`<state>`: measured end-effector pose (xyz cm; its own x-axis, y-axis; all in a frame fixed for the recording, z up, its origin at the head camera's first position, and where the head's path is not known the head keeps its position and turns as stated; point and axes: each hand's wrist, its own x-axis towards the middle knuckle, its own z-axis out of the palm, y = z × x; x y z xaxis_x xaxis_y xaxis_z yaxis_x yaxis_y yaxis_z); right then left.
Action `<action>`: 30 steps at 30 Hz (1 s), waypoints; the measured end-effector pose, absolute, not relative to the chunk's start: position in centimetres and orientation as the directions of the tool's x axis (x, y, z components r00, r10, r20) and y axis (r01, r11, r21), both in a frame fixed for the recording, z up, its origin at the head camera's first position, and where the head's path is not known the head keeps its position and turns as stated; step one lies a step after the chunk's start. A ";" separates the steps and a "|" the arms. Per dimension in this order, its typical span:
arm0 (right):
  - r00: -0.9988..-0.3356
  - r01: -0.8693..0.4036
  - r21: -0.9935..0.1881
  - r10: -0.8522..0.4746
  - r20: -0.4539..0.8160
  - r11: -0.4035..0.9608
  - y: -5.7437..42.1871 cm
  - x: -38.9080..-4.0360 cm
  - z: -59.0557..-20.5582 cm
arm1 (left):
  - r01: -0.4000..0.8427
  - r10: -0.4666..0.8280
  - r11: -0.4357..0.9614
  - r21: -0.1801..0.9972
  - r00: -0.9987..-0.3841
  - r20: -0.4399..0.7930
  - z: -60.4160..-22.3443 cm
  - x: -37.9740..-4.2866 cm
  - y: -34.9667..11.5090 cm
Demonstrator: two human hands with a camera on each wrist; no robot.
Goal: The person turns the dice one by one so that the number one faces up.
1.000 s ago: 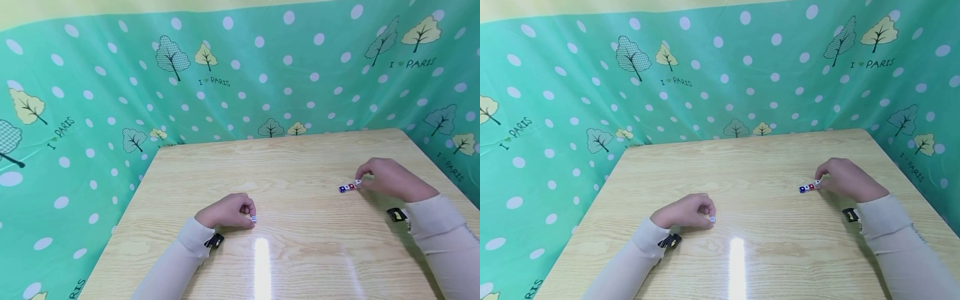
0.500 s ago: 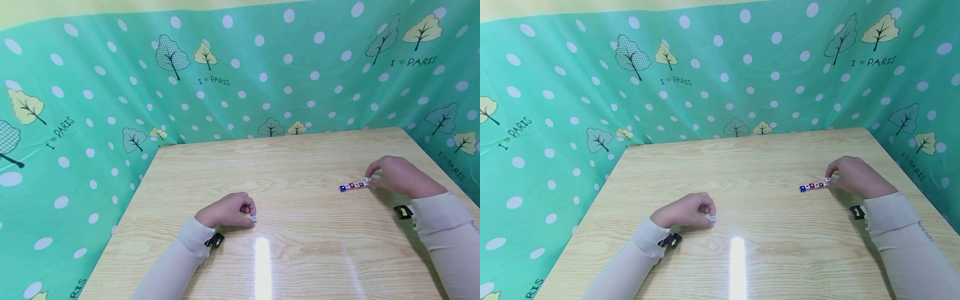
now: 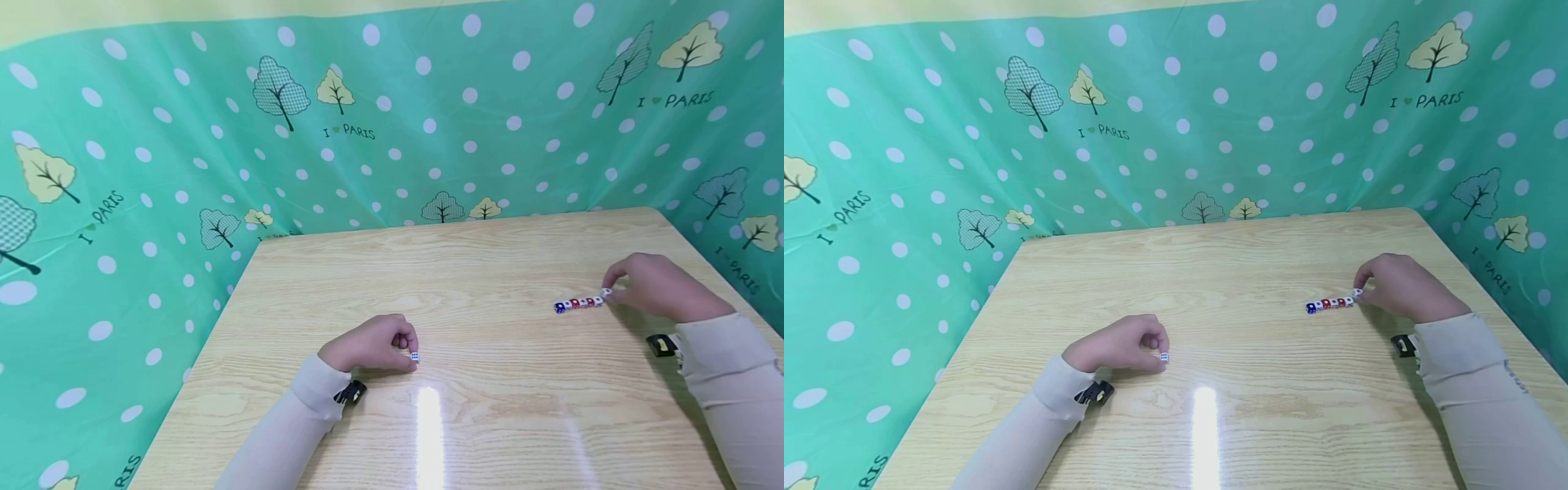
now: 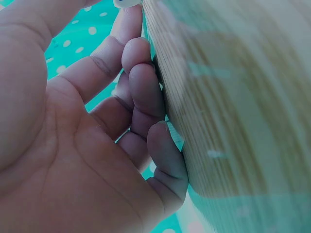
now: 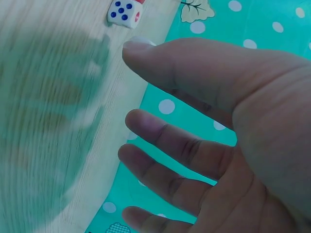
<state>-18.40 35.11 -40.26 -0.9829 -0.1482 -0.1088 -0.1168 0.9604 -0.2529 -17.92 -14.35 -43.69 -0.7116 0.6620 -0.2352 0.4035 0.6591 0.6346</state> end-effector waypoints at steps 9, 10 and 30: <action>-0.978 -0.117 -0.244 -0.154 -0.139 0.963 35.1 -18.6 -40.7 | 0.393 0.654 0.666 0.634 -0.716 -0.243 -43.7 -17.9 -14.4; -0.978 -0.116 -0.245 -0.154 -0.142 0.963 35.0 -18.6 -40.7 | 0.395 0.656 0.665 0.634 -0.715 -0.242 -43.7 -17.9 -14.4; -0.973 -0.113 -0.253 -0.159 -0.169 0.961 34.7 -18.4 -40.8 | 0.398 0.660 0.658 0.640 -0.713 -0.235 -43.6 -17.9 -14.4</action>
<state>-18.44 34.67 -40.79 -0.9727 -0.1592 -0.1686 -0.1134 0.9608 -0.2532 -17.88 -14.36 -43.60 -0.7132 0.6604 -0.2350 0.3982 0.6576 0.6395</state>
